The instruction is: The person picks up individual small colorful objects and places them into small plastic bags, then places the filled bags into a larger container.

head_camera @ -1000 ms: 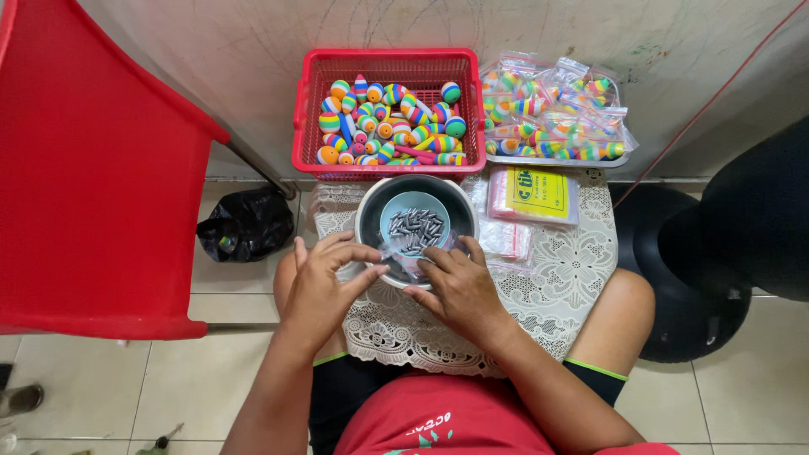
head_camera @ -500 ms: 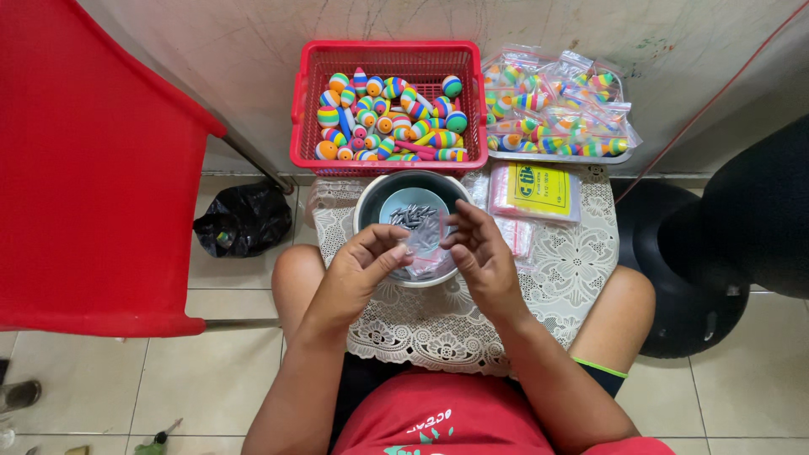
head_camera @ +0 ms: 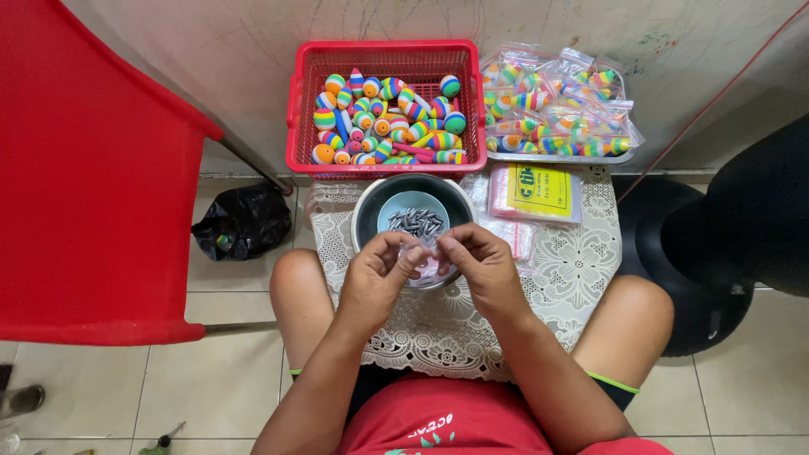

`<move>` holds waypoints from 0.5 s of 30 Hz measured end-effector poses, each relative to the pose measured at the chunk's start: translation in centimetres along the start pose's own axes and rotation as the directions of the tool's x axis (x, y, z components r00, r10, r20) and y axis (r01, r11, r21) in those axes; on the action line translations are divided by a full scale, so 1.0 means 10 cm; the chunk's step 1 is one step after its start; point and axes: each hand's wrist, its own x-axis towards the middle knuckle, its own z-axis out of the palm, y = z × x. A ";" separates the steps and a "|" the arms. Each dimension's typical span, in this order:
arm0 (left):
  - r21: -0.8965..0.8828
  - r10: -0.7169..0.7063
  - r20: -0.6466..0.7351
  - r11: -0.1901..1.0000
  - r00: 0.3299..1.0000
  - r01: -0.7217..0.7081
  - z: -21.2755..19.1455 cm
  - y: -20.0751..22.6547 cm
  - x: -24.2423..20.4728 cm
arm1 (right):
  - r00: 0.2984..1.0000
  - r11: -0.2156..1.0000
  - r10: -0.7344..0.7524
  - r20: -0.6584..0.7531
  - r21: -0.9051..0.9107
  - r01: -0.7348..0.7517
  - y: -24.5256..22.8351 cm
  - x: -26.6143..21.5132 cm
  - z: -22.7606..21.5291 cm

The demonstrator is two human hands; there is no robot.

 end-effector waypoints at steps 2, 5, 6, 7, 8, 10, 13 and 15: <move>0.024 0.025 -0.025 0.999 0.999 -0.024 0.00 0.03 0.00 | 1.000 1.000 0.008 -0.008 -0.003 -0.008 0.04 -0.01 -0.03; 0.091 0.101 -0.082 0.991 0.991 -0.093 0.05 0.16 0.00 | 0.999 0.999 0.038 -0.024 -0.017 -0.039 0.06 -0.04 -0.07; 0.134 0.152 -0.112 0.981 0.982 -0.137 0.07 0.21 0.00 | 0.998 0.998 0.060 -0.032 -0.028 -0.061 0.05 -0.06 -0.09; 0.134 0.151 -0.109 0.982 0.983 -0.136 0.07 0.20 0.02 | 0.998 0.998 0.060 -0.035 -0.027 -0.061 0.04 -0.05 -0.08; 0.144 0.173 -0.114 0.977 0.978 -0.157 0.07 0.19 0.02 | 0.997 0.998 0.060 -0.043 -0.018 -0.061 0.04 -0.05 -0.08; 0.154 0.194 -0.117 0.972 0.974 -0.175 0.08 0.18 0.02 | 0.997 0.998 0.061 -0.053 -0.008 -0.062 0.05 -0.06 -0.08; 0.272 0.258 -0.137 0.938 0.956 -0.214 0.09 0.17 0.02 | 0.996 0.997 0.073 -0.053 -0.011 -0.074 0.08 -0.07 -0.08; 0.417 0.354 -0.167 0.871 0.920 -0.259 0.07 0.14 0.02 | 0.995 0.996 0.085 -0.059 -0.032 -0.087 0.06 -0.09 -0.06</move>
